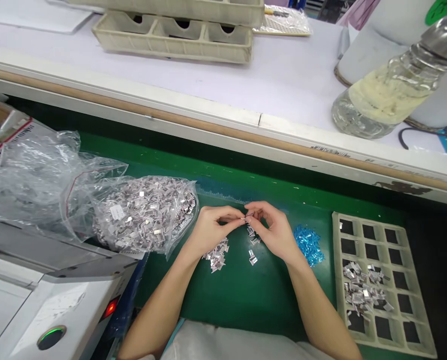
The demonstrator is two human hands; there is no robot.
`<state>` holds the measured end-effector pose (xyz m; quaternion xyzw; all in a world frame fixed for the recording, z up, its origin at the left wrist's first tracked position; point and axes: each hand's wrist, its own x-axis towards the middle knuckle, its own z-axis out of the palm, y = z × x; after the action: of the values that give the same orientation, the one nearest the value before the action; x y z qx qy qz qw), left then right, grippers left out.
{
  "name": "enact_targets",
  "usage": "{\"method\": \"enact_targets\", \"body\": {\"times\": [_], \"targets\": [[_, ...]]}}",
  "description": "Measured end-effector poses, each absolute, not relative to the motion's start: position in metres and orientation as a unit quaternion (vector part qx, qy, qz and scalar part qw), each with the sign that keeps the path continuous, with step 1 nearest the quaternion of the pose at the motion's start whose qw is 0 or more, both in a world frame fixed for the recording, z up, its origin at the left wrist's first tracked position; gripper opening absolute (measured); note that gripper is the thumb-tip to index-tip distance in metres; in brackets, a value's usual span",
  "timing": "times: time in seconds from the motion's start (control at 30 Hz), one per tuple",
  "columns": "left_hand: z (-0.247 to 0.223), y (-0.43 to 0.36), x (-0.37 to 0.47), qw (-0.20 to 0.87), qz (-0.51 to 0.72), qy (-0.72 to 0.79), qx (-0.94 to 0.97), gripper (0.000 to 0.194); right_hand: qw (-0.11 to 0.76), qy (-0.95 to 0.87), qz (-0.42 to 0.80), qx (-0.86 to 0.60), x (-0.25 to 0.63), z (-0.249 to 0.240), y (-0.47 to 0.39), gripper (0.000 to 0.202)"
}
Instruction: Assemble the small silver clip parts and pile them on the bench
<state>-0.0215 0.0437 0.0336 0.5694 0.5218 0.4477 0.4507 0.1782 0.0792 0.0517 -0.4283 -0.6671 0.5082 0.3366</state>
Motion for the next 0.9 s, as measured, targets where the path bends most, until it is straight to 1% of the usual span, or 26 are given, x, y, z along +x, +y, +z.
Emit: {"method": "enact_targets", "body": {"times": [0.1,0.23,0.33,0.43,0.53,0.63,0.77,0.9], "targets": [[0.036,0.044,-0.032,0.402,0.354,0.536,0.652,0.015,0.303,-0.702,0.464,-0.447,0.184,0.049,0.082,0.020],[0.038,0.042,-0.046,0.311,0.164,0.542,0.763,0.018,0.206,-0.758,0.398,-0.474,0.192,0.039,0.087,0.026],[0.039,0.038,-0.048,0.292,0.100,0.541,0.783,0.017,0.168,-0.786,0.352,-0.480,0.194,0.035,0.088,0.022],[0.042,0.035,-0.047,0.285,0.089,0.544,0.784,0.018,0.182,-0.795,0.307,-0.490,0.195,0.035,0.091,0.019],[0.046,0.031,-0.048,0.293,0.080,0.548,0.780,0.020,0.224,-0.783,0.264,-0.518,0.197,0.033,0.099,0.015],[0.047,0.030,-0.050,0.303,0.065,0.543,0.780,0.014,0.259,-0.766,0.217,-0.546,0.200,0.024,0.110,0.021],[0.045,0.031,-0.052,0.321,0.079,0.524,0.785,0.014,0.253,-0.772,0.168,-0.559,0.202,0.009,0.122,0.030],[0.045,0.033,-0.056,0.339,0.149,0.521,0.769,0.022,0.247,-0.777,0.151,-0.559,0.201,0.001,0.125,0.030]]}}
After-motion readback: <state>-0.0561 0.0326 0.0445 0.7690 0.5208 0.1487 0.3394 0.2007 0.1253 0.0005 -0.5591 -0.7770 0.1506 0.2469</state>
